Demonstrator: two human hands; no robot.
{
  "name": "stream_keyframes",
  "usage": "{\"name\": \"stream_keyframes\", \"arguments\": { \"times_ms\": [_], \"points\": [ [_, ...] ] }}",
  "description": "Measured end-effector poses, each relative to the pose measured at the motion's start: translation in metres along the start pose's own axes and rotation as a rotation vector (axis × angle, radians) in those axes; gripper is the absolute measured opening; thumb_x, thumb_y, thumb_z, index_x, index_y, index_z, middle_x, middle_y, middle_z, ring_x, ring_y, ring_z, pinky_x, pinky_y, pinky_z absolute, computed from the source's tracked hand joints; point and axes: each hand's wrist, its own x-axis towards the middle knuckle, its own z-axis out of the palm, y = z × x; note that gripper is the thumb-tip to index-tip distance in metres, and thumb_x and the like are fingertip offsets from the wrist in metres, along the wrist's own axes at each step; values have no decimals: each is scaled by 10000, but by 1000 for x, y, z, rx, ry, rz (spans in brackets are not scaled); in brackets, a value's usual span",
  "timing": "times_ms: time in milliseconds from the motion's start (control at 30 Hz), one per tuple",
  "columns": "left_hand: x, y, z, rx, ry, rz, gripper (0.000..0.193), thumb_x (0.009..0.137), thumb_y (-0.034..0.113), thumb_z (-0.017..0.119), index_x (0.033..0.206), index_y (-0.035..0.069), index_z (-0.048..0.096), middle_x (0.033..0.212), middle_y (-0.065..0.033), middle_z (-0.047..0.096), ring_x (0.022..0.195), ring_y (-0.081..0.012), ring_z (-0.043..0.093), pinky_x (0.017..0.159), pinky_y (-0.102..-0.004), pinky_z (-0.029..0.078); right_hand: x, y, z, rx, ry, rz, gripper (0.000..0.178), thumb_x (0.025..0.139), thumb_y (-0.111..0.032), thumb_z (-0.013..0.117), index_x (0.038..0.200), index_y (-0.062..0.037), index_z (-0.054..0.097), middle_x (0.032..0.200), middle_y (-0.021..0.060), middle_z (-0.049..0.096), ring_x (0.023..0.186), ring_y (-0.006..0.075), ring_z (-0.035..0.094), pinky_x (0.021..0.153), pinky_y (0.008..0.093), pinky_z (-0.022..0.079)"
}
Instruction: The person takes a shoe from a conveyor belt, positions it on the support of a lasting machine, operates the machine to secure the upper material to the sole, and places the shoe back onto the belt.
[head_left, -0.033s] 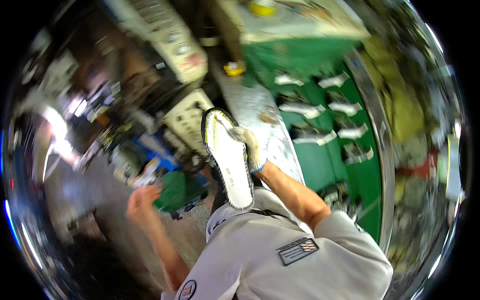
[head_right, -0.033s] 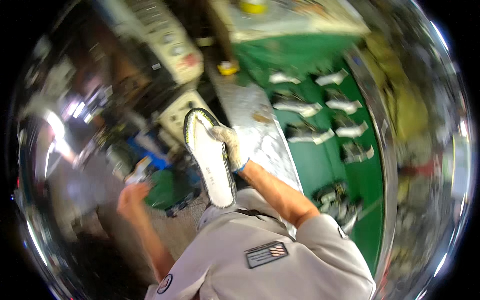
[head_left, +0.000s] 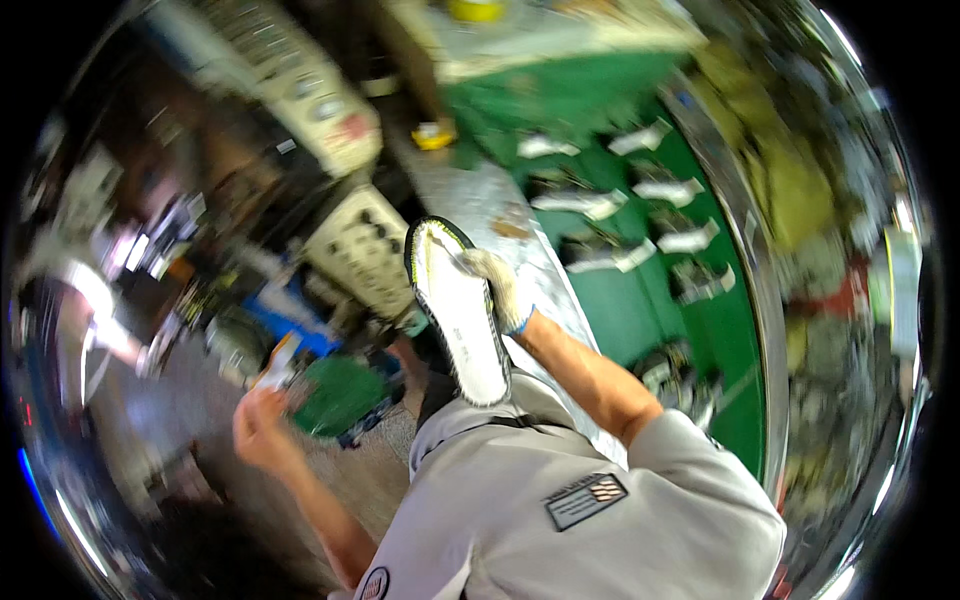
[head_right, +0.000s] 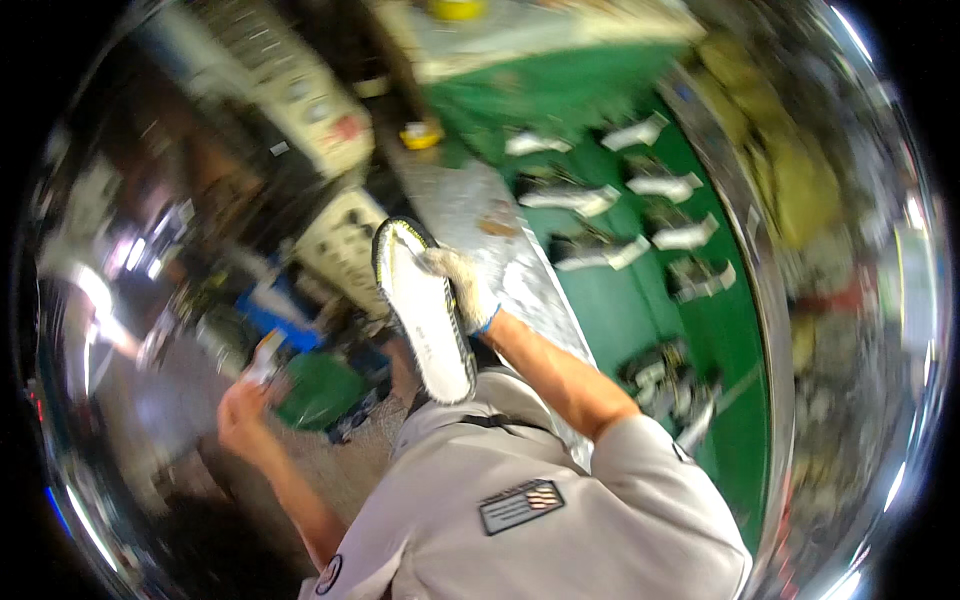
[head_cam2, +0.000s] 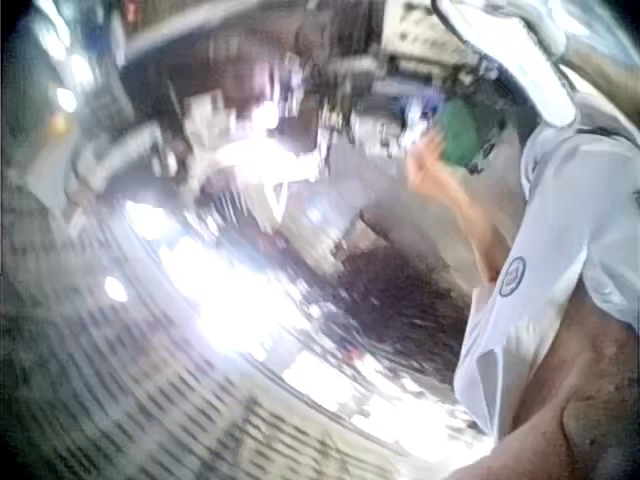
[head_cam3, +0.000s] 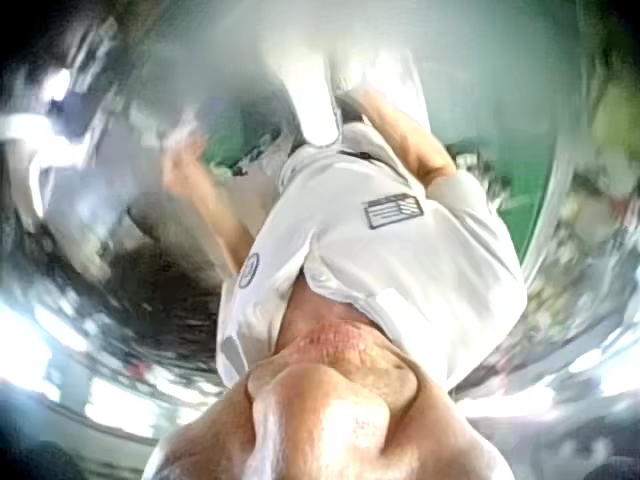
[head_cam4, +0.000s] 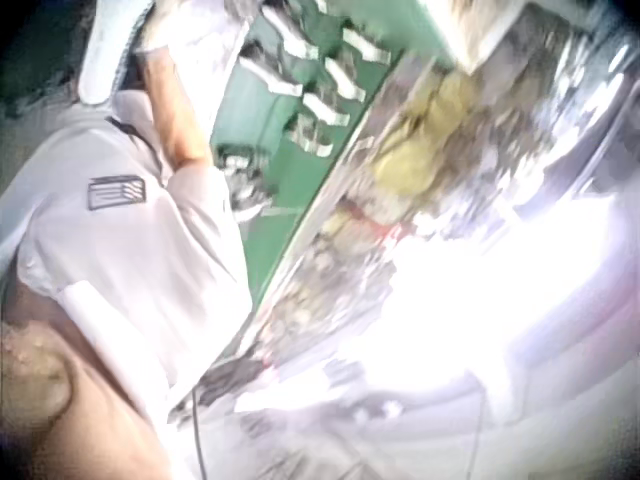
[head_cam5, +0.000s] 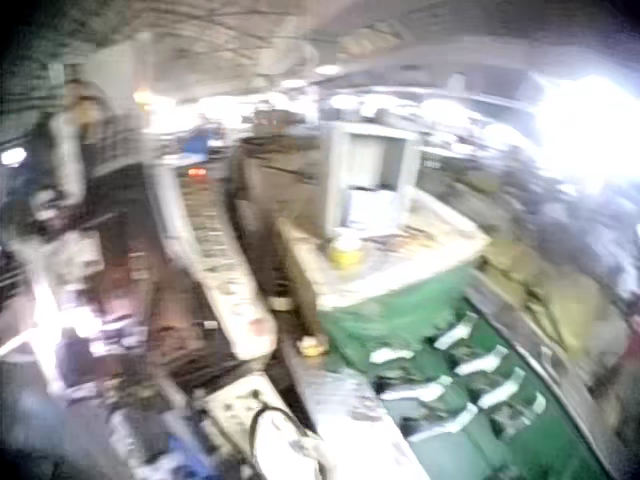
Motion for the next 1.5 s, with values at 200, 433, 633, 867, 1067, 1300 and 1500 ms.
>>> {"name": "stream_keyframes", "arguments": {
  "times_ms": [200, 433, 633, 867, 1067, 1300, 1500],
  "points": [
    [75, -28, 1, 516, 199, 170, 681, 898, 484, 747, 1360, 6, 599, 1092, -165, 702, 908, -251, 685, 783, -362, 584, -69, -66, -260, -634, 383, 335, 563, 904, -532, 653, 1117, -20, 748, 1046, 139, 749, 932, 231, 708, 851, 378, 536],
    [140, -65, 13, 508, 27, 154, 590, 806, 392, 844, 1203, -20, 701, 1079, -146, 722, 929, -276, 635, 870, -402, 504, -79, -1, -397, -1235, 890, 680, 898, 752, -692, 745, 1223, 65, 638, 1156, 253, 701, 1049, 361, 696, 913, 416, 538],
    [147, -62, 37, 310, -13, 50, 452, 791, 246, 865, 1105, -49, 729, 1075, -118, 729, 903, -249, 623, 854, -390, 497, 35, 127, -419, 15, 1344, 13, 513, 738, -258, 907, 1065, 66, 680, 968, 97, 719, 733, 251, 658, 675, 421, 557],
    [143, -71, 15, 241, 23, 62, 393, 807, 197, 846, 1088, -52, 730, 1060, -119, 729, 888, -233, 619, 840, -376, 504, -9, 60, -312, 516, 618, -42, 426, 856, -47, 757, 1255, 7, 621, 1178, 93, 691, 1031, 263, 678, 950, 433, 545],
    [143, -71, 21, -17, -64, 102, 352, 795, 32, 805, 1123, -11, 685, 1037, -60, 705, 892, -180, 620, 822, -317, 500, -26, -14, -93, 947, 9, 157, 620, 948, -423, 664, 1402, -25, 522, 1333, 211, 605, 1176, 347, 625, 1040, 522, 507],
    [134, -47, -33, 335, -266, -69, 580, 789, 33, 749, 1337, -30, 569, 1071, -68, 677, 958, -150, 629, 884, -280, 489, 11, 24, 60, 555, -154, 475, 492, 992, -380, 607, 1264, 30, 601, 1118, 181, 705, 915, 261, 730, 802, 405, 632],
    [130, -21, -34, -339, -380, -175, 486, 906, 100, 685, 1359, -40, 576, 1185, -149, 688, 1018, -195, 683, 896, -325, 545, 20, 28, 193, 455, -305, 621, 320, 1038, -216, 544, 1265, -3, 615, 1161, 103, 700, 1027, 198, 690, 923, 339, 566]
  ]
}}
